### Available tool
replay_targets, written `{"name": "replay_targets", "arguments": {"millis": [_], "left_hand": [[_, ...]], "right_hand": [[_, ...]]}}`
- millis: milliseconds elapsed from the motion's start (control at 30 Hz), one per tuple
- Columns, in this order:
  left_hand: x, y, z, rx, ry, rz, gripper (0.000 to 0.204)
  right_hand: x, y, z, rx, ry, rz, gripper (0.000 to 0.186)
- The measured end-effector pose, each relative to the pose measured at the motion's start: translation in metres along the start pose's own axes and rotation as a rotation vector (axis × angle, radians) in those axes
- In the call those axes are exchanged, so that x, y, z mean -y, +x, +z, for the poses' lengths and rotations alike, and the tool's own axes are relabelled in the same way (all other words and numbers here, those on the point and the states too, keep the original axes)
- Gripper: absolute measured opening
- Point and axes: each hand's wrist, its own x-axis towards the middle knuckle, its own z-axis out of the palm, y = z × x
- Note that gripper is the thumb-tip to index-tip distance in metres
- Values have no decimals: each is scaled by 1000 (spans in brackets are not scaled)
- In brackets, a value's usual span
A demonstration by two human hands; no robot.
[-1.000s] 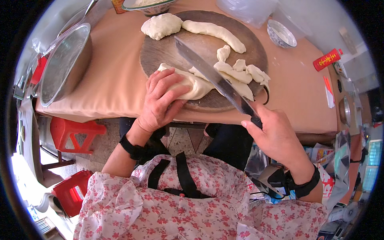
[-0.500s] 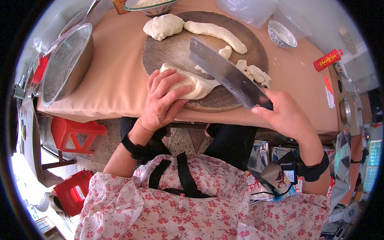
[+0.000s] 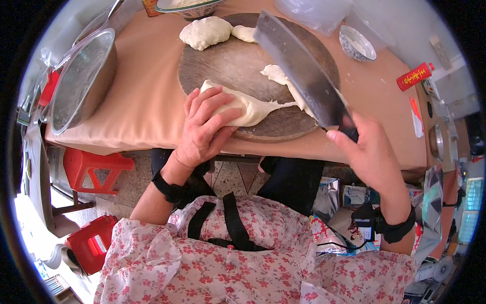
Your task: Knead and slice dough into strips on a wooden cutting board.
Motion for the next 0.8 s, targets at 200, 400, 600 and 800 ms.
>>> {"name": "replay_targets", "arguments": {"millis": [200, 400, 600, 800], "left_hand": [[-3, 2, -1, 20, 27, -4, 36], [1, 0, 0, 11, -5, -4, 37], [-5, 2, 3, -53, 82, 32, 37], [0, -5, 4, -84, 75, 45, 43]], "right_hand": [[-2, -2, 12, 215, -123, 46, 29], [24, 48, 30, 235, -213, -167, 30], [42, 72, 44, 201, -263, -280, 30], [31, 19, 30, 78, -247, -230, 28]]}}
